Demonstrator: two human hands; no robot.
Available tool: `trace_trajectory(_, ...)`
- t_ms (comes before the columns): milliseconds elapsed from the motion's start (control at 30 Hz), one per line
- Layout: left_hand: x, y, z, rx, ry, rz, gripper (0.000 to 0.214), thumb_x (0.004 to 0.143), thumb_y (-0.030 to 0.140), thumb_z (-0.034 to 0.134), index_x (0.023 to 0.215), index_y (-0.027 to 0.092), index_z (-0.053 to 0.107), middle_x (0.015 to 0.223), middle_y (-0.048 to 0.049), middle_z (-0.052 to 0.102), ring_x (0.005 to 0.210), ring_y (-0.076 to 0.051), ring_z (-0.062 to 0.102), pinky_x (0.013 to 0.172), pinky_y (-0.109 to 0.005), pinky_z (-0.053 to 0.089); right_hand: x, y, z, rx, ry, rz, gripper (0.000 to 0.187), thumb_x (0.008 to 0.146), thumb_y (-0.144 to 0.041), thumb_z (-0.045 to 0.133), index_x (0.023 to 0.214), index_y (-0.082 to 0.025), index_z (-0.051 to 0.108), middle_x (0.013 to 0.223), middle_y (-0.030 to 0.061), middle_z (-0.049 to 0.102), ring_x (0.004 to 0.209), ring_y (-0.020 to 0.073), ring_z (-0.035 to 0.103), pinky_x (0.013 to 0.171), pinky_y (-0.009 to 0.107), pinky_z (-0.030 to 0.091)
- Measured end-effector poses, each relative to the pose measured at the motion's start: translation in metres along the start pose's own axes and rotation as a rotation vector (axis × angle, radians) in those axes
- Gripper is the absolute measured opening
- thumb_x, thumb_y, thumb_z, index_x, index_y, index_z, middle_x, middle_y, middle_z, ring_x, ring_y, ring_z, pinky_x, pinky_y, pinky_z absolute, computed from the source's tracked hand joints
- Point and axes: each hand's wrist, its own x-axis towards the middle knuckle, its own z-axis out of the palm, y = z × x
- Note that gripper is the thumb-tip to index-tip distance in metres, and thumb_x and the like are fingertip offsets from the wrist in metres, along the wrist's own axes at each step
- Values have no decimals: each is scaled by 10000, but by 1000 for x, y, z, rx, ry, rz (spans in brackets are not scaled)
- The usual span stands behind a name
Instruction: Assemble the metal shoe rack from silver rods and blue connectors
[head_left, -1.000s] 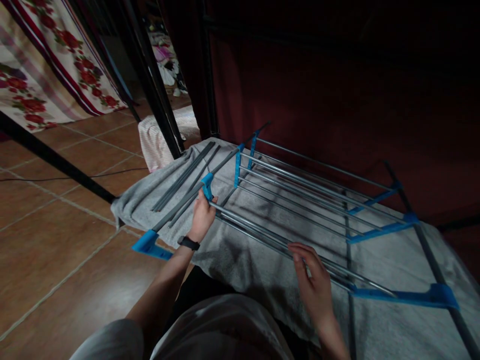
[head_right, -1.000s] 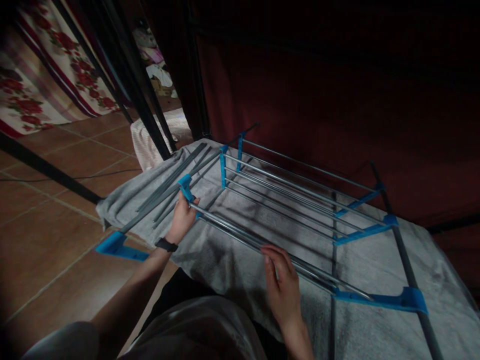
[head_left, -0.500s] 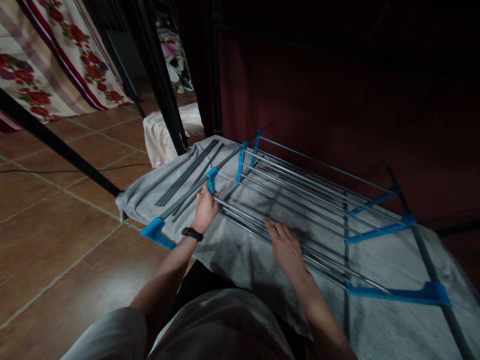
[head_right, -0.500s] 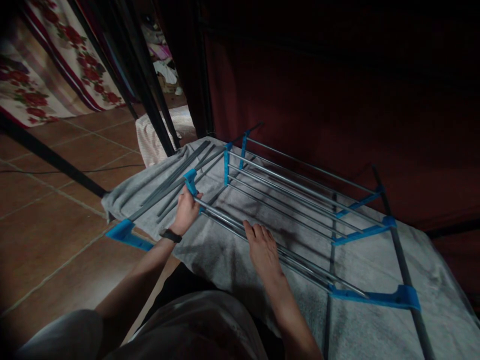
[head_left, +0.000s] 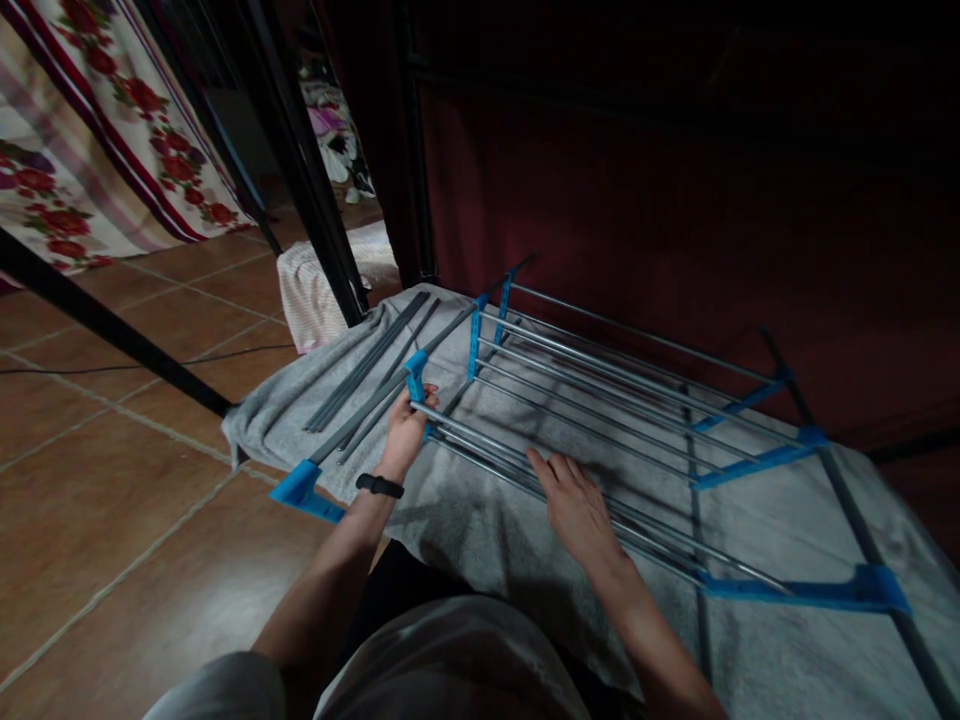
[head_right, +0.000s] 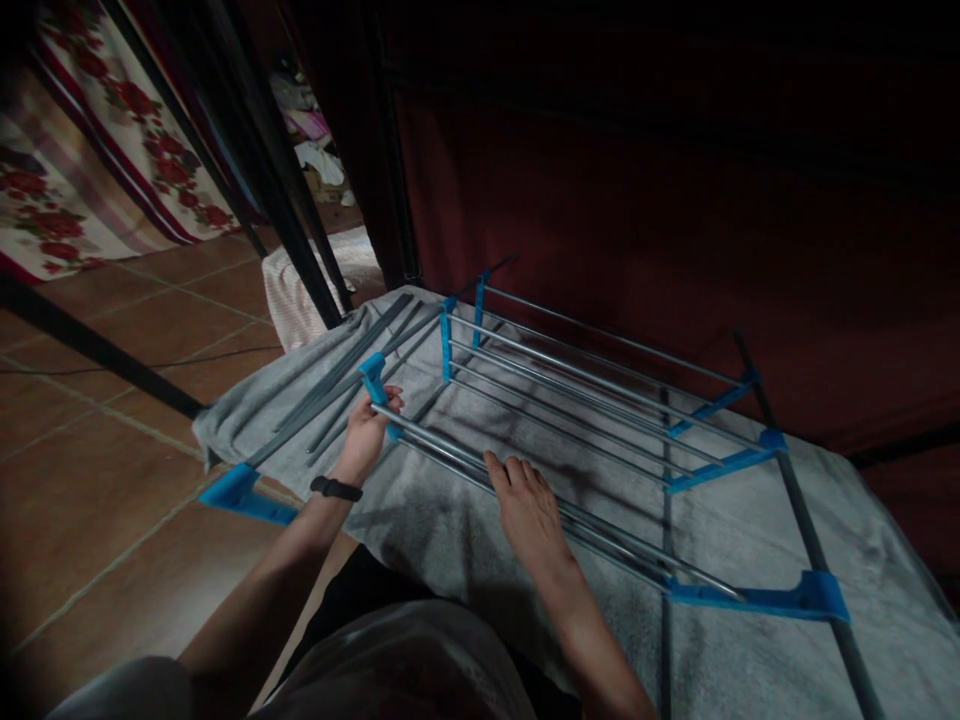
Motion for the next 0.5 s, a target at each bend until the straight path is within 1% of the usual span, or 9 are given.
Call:
trace_trajectory(67, 2, -6, -1, -66, 25, -11, 255, 711, 353, 824, 887, 198, 722, 738, 12, 641, 617, -117, 533, 586, -259, 420, 0, 0, -1, 5, -1, 4, 611, 945, -11, 436, 1508, -239, 507, 1166, 74, 691, 1046, 211, 645, 916, 331, 521)
trace_trajectory(167, 4, -12, -3, -124, 36, -25, 227, 679, 303, 834, 851, 196, 731, 726, 20, 640, 629, -110, 542, 614, -254, 438, 0, -1, -2, 18, 1, 8, 584, 957, -18, 441, 1493, -235, 526, 1151, 74, 698, 1042, 204, 650, 919, 316, 515)
trace_trajectory(300, 4, -10, -6, -222, 10, -47, 235, 637, 229, 796, 862, 185, 742, 792, -3, 684, 711, -114, 608, 719, -256, 495, 4, -1, -3, 37, 20, 29, 418, 1039, -156, 460, 1430, -244, 580, 1120, 78, 712, 1003, 193, 666, 862, 294, 518)
trace_trajectory(400, 3, -7, -7, -287, -11, -60, 238, 639, 265, 726, 865, 190, 731, 856, -45, 720, 759, -158, 647, 748, -305, 533, 8, -1, -3, 42, 18, 61, 366, 1069, -241, 457, 1404, -259, 605, 1098, 81, 721, 974, 191, 676, 818, 289, 518)
trace_trajectory(500, 2, -7, -6, -317, 32, -28, 250, 715, 381, 649, 868, 195, 719, 932, -87, 735, 814, -197, 666, 769, -350, 568, 9, -1, -1, 49, -10, 61, 387, 1068, -223, 447, 1423, -263, 597, 1104, 77, 724, 982, 193, 682, 822, 292, 518)
